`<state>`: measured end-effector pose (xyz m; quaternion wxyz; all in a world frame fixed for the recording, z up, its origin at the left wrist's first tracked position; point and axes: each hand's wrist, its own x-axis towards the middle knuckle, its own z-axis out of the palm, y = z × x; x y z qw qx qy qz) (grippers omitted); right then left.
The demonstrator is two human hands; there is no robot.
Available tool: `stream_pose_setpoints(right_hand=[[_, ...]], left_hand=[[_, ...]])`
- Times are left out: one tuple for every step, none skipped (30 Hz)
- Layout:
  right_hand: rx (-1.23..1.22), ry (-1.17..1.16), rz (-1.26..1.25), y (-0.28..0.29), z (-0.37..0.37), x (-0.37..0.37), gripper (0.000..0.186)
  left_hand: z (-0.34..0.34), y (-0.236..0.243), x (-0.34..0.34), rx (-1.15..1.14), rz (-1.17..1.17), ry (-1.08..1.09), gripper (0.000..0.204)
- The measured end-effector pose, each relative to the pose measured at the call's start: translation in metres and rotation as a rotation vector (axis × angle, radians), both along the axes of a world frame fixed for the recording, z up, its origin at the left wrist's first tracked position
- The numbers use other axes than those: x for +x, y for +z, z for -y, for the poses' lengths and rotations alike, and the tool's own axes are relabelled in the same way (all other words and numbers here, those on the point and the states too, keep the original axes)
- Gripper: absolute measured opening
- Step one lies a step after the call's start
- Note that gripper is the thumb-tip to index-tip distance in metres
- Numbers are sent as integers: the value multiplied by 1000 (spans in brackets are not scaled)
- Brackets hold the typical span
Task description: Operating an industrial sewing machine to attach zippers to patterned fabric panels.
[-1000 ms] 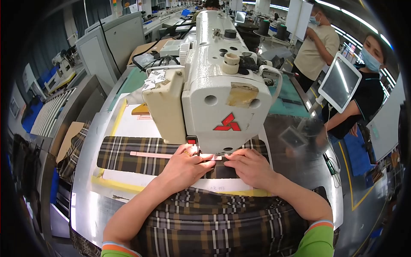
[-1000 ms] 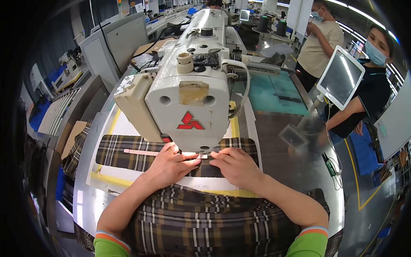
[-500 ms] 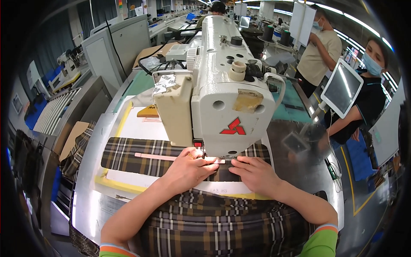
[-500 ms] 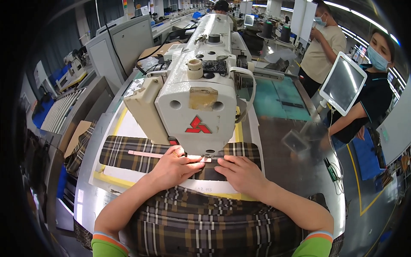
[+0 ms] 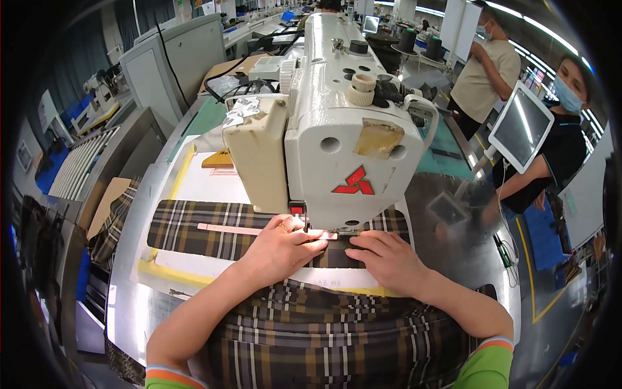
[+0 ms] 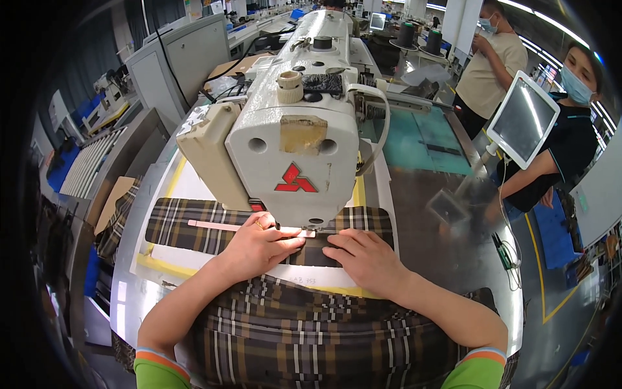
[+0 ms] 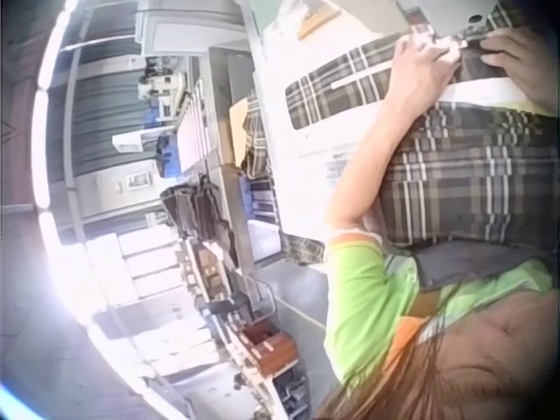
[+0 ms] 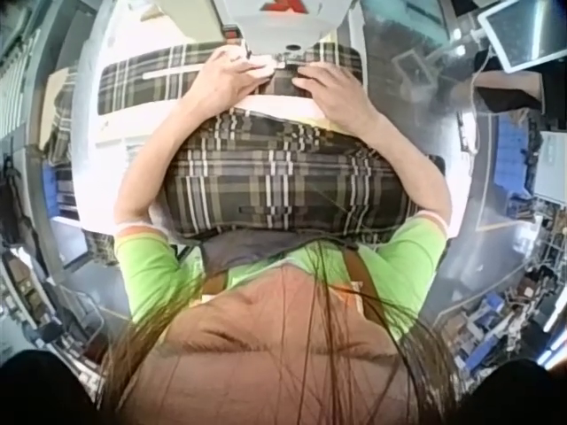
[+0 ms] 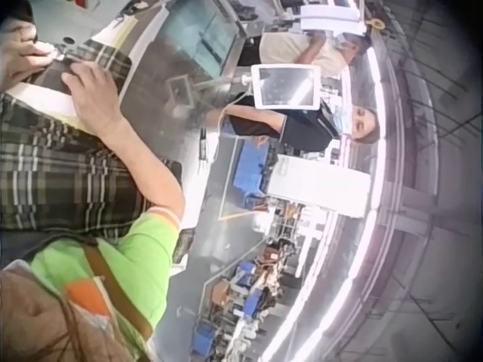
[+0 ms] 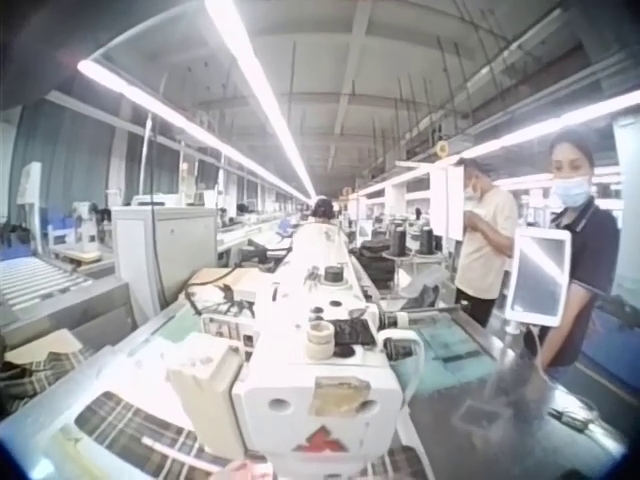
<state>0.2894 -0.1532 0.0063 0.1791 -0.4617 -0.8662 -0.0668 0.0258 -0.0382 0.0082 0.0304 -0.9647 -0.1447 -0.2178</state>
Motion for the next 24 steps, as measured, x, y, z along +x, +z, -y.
stream_pose_setpoints(right_hand=[[3, 5, 17, 2, 0, 1, 38], [13, -1, 25, 3, 1, 1, 38], [11, -1, 21, 3, 2, 0, 38], [29, 0, 28, 3, 1, -1, 38], [47, 1, 34, 3, 0, -1, 38], [44, 0, 34, 2, -1, -1, 38], [69, -5, 49, 2, -1, -1, 39], [96, -10, 65, 2, -1, -1, 40], [93, -12, 65, 2, -3, -1, 40], [113, -15, 79, 0, -4, -1, 40], [133, -19, 94, -1, -6, 0, 40], [131, -22, 95, -1, -6, 0, 40], [135, -27, 99, 0, -7, 0, 40], [140, -33, 102, 2, -7, 1, 41], [140, -39, 102, 5, -6, 1, 41], [132, -35, 133, 9, -5, 2, 39], [125, -31, 163, 11, -3, 4, 37], [129, -34, 163, 11, -1, 6, 37], [150, -84, 88, 10, -2, 10, 35], [171, -132, 11, 10, -1, 14, 32], [176, -131, 9, 11, 0, 20, 32], [118, -221, -91, 14, 2, 30, 30], [60, -311, -195, 16, 4, 41, 28], [65, -314, -197, 17, 6, 52, 28]], left_hand=[[0, 1, 1, -4, 11, -4, 34], [1, 4, 3, -17, 17, -2, 32], [1, 3, 3, -19, 13, -2, 32], [-2, 0, 2, -16, 42, -16, 34], [-3, -1, 2, -12, 71, -31, 36], [-5, 0, 3, -15, 70, -32, 36], [-4, 3, 4, -15, 43, -19, 34], [-4, 5, 5, -13, 16, -7, 32], [-6, 5, 6, -16, 15, -8, 32], [-9, 4, 7, -20, 38, -8, 29], [-10, 6, 9, -24, 61, -9, 27], [-10, 10, 8, -42, 33, 3, 23], [-9, 11, 10, -44, 34, -2, 23], [-8, 13, 13, -84, 27, 6, 21], [-7, 14, 15, -124, 18, 14, 20], [-8, 13, 14, -121, 20, 11, 20], [-9, 9, 12, -91, 33, 6, 19], [-9, 7, 10, -60, 46, 2, 19], [-8, 8, 10, -54, 46, 1, 19], [-6, 9, 9, -61, 8, 38, 19], [-4, 11, 8, -68, -31, 75, 19], [-2, 13, 9, -50, 14, 62, 20], [-2, 14, 3, -44, 14, 58, 20], [-2, 15, -9, -12, 76, 34, 25]])
